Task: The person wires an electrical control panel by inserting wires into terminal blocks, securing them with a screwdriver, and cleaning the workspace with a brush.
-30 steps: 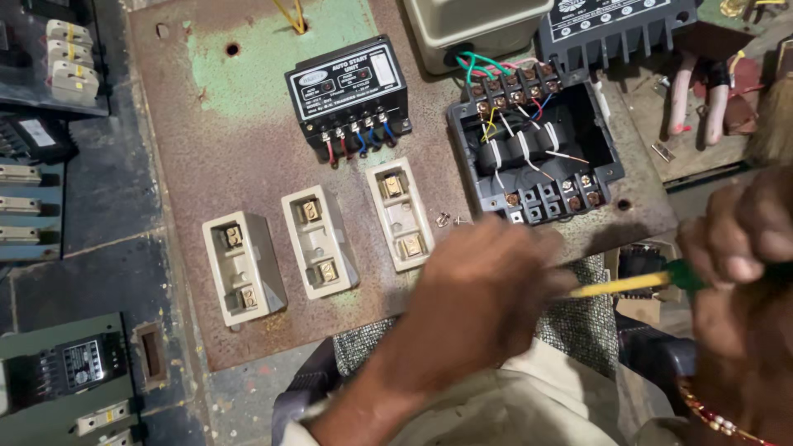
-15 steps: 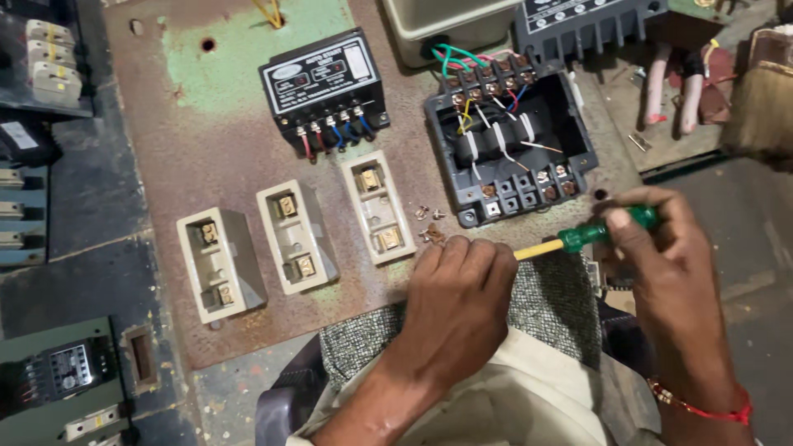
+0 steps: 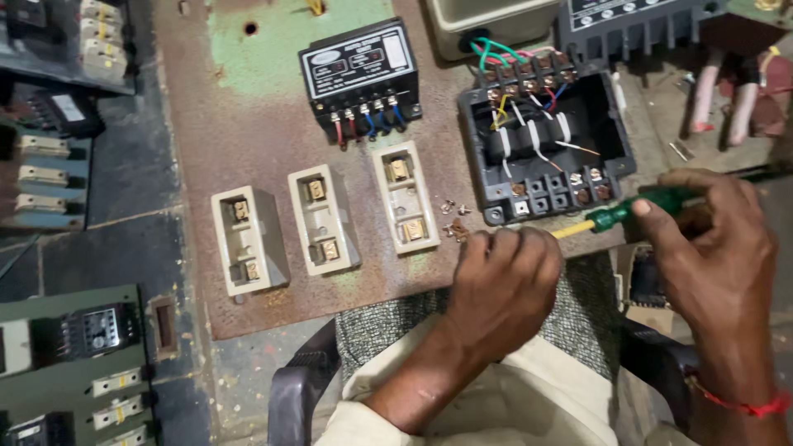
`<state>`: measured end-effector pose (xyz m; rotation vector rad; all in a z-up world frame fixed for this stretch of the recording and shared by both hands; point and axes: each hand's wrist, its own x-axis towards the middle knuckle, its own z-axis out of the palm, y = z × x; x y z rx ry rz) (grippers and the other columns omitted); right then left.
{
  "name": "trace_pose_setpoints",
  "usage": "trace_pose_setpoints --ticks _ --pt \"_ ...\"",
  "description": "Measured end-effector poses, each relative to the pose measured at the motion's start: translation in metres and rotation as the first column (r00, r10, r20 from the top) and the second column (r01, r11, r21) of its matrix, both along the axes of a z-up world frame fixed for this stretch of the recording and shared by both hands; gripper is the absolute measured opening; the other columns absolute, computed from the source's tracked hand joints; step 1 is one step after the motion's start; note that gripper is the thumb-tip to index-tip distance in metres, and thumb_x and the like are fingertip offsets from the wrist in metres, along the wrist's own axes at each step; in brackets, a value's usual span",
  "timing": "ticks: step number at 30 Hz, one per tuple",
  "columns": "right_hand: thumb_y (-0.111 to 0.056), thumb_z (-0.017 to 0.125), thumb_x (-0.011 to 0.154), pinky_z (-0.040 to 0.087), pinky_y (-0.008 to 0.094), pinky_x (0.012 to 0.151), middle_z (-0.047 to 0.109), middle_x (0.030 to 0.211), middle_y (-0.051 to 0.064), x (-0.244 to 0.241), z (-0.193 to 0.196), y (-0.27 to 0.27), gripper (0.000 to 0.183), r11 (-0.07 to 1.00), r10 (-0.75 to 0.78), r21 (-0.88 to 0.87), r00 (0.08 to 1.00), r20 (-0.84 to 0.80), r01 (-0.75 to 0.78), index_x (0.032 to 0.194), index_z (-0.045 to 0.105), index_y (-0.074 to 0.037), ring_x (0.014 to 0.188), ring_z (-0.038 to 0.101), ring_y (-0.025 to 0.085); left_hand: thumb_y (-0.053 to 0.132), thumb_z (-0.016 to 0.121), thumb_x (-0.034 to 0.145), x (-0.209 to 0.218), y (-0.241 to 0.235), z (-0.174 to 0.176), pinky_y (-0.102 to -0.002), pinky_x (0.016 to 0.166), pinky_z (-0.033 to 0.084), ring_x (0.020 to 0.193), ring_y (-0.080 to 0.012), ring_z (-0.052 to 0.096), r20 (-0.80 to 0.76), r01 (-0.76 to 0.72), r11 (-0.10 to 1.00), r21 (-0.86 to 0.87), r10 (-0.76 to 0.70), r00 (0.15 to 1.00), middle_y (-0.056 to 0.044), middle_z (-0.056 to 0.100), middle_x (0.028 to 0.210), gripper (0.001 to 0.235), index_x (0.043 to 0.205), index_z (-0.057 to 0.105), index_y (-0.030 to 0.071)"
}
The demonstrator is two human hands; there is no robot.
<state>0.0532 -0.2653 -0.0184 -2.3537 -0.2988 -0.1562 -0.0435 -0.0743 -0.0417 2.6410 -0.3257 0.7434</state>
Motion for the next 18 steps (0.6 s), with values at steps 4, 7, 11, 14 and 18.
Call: trace_pose_setpoints --ticks 4,7,11,14,18 --pt "-0.009 0.077 0.1 0.057 0.031 0.082 0.059 0.129 0.015 -0.004 0.002 0.001 0.027 0.995 0.094 0.018 0.991 0.095 -0.096 0.118 0.064 0.005 0.1 0.066 0.019 0.017 0.062 0.103 -0.02 0.01 0.0 -0.041 0.085 0.038 0.095 -0.0232 0.052 0.064 0.054 0.997 0.054 -0.058 0.996 -0.011 0.06 0.107 0.021 0.115 0.066 0.0" --pt "-0.009 0.077 0.107 0.056 0.029 0.081 0.059 0.125 0.017 -0.015 -0.002 -0.001 0.022 0.994 0.107 -0.004 0.978 0.181 -0.108 0.118 0.064 0.005 0.096 0.065 0.019 0.019 0.065 0.103 -0.034 0.025 0.001 -0.042 0.093 0.037 0.104 -0.0229 0.052 0.119 -0.002 0.994 0.111 -0.012 0.993 -0.01 0.06 0.11 0.022 0.116 0.066 0.001" --pt "-0.009 0.077 0.108 0.055 0.027 0.075 0.064 0.101 0.01 -0.033 0.003 0.011 0.011 0.977 0.182 -0.15 0.962 0.204 -0.153 0.112 0.07 -0.002 0.084 0.063 0.016 0.013 0.069 0.097 -0.039 0.05 0.003 -0.046 0.095 0.037 0.112 -0.0245 0.048 0.136 -0.122 0.992 0.027 0.117 0.984 -0.008 0.057 0.109 0.015 0.108 0.063 0.006" --pt "-0.015 0.079 0.096 0.05 0.031 0.061 0.069 0.087 0.007 -0.054 0.011 0.047 0.015 0.956 0.287 -0.101 0.951 0.113 -0.277 0.108 0.076 -0.007 0.07 0.064 0.015 0.01 0.066 0.089 -0.044 0.065 0.008 -0.049 0.103 0.036 0.125 -0.0301 0.045 0.136 -0.214 0.976 0.042 0.206 0.969 -0.012 0.056 0.126 0.028 0.116 0.062 0.005" --pt "-0.017 0.079 0.086 0.054 0.039 0.062 0.069 0.081 0.011 -0.059 0.021 0.089 0.022 0.915 0.377 -0.214 0.915 0.147 -0.342 0.105 0.077 -0.005 0.07 0.068 0.025 0.01 0.066 0.088 -0.049 0.074 0.015 -0.057 0.113 0.032 0.132 -0.0363 0.043 0.045 -0.223 0.975 -0.018 0.224 0.974 -0.015 0.05 0.137 0.041 0.128 0.058 0.004"
